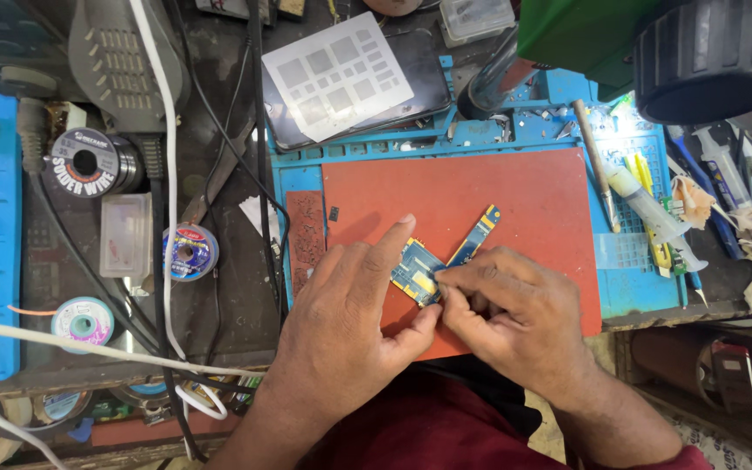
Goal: The person scrapes a small circuit board with a pointed tool, then applies a liquid from a syringe and uses a soldering iron to work on the board's surface. The person briefly looks at a smartphone held by another person before returning to the board.
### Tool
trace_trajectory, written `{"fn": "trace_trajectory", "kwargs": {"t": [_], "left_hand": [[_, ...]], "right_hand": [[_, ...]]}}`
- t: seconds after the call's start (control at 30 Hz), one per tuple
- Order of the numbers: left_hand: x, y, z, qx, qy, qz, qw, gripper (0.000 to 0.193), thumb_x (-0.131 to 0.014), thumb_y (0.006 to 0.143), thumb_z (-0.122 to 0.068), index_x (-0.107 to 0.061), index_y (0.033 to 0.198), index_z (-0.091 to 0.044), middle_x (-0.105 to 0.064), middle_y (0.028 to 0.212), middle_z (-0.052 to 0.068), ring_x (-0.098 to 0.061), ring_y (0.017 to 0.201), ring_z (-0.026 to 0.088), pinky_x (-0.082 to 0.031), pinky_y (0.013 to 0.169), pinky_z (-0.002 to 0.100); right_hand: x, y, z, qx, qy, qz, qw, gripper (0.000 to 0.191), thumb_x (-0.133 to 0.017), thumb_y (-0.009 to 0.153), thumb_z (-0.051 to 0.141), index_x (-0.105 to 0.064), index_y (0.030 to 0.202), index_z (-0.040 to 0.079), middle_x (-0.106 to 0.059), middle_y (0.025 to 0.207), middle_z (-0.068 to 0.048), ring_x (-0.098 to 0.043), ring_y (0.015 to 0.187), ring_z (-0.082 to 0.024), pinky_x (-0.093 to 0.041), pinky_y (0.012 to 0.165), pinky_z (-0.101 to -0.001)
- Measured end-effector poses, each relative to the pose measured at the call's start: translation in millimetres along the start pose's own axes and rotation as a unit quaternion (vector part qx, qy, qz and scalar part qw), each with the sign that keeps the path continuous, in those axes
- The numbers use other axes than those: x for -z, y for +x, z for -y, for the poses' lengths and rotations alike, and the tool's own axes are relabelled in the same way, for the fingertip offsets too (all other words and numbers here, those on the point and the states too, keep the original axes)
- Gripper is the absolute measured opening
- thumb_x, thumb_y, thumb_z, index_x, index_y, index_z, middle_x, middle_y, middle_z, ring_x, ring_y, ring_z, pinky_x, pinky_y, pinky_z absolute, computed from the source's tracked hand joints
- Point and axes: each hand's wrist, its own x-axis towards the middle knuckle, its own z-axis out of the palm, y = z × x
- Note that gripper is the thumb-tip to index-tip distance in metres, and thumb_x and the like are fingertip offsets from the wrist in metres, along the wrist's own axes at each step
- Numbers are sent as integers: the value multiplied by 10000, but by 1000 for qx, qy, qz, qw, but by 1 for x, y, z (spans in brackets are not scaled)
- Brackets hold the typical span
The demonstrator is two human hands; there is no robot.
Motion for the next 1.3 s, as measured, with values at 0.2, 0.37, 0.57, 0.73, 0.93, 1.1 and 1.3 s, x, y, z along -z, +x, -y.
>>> {"fn": "trace_trajectory", "kwargs": {"t": [0.2,0.37,0.57,0.73,0.93,1.1,1.3], "left_hand": [[4,-1,2,2,-3,4,1000,797,-863,766,-210,-490,1445,-21,-618,951,104,-611,869,283,-532,774,430],[6,-1,3,3,3,7,1000,805,-861,759,-210,-483,1445,-26,-612,939,102,-609,867,283,-534,766,427],[8,0,6,-1,-2,11,1000,815,-860,760,-209,-471,1449,-18,-609,943,102,-610,865,275,-533,760,419],[9,1,6,-5,0,6,1000,816,-865,761,-211,-473,1452,-20,-611,955,105,-605,868,282,-529,762,424],[11,3,7,-9,1,1,1000,808,-865,759,-211,-483,1445,-21,-612,957,107,-608,868,284,-526,764,430],[13,5,7,-11,0,-3,1000,799,-863,770,-208,-482,1447,-20,-618,971,108,-608,874,289,-532,772,426],[16,6,7,-11,-3,-5,1000,794,-863,773,-204,-482,1445,-19,-620,973,108,-607,875,290,-530,775,426]], "right_hand": [[-2,2,4,5,7,4,1000,162,-789,816,63,-774,976,83,-718,840,-18,-632,550,-52,-482,490,-221],[-3,3,6,13,1,9,1000,165,-796,805,66,-779,968,81,-712,825,-24,-631,544,-57,-481,485,-229],[-5,5,9,16,10,9,1000,163,-794,808,62,-771,969,78,-709,823,-23,-638,550,-57,-485,483,-226],[-5,7,9,5,-4,3,1000,158,-785,815,56,-766,970,75,-709,817,-19,-630,542,-56,-482,484,-228],[-6,9,10,-4,4,5,1000,163,-783,817,50,-768,978,73,-715,831,-17,-622,531,-53,-475,473,-223],[-5,11,10,-9,7,-3,1000,161,-777,821,47,-768,980,73,-716,829,-14,-621,530,-50,-475,475,-220],[-7,12,12,-8,4,-1,1000,164,-780,813,48,-773,975,75,-714,823,-14,-618,529,-51,-473,478,-223]]}}
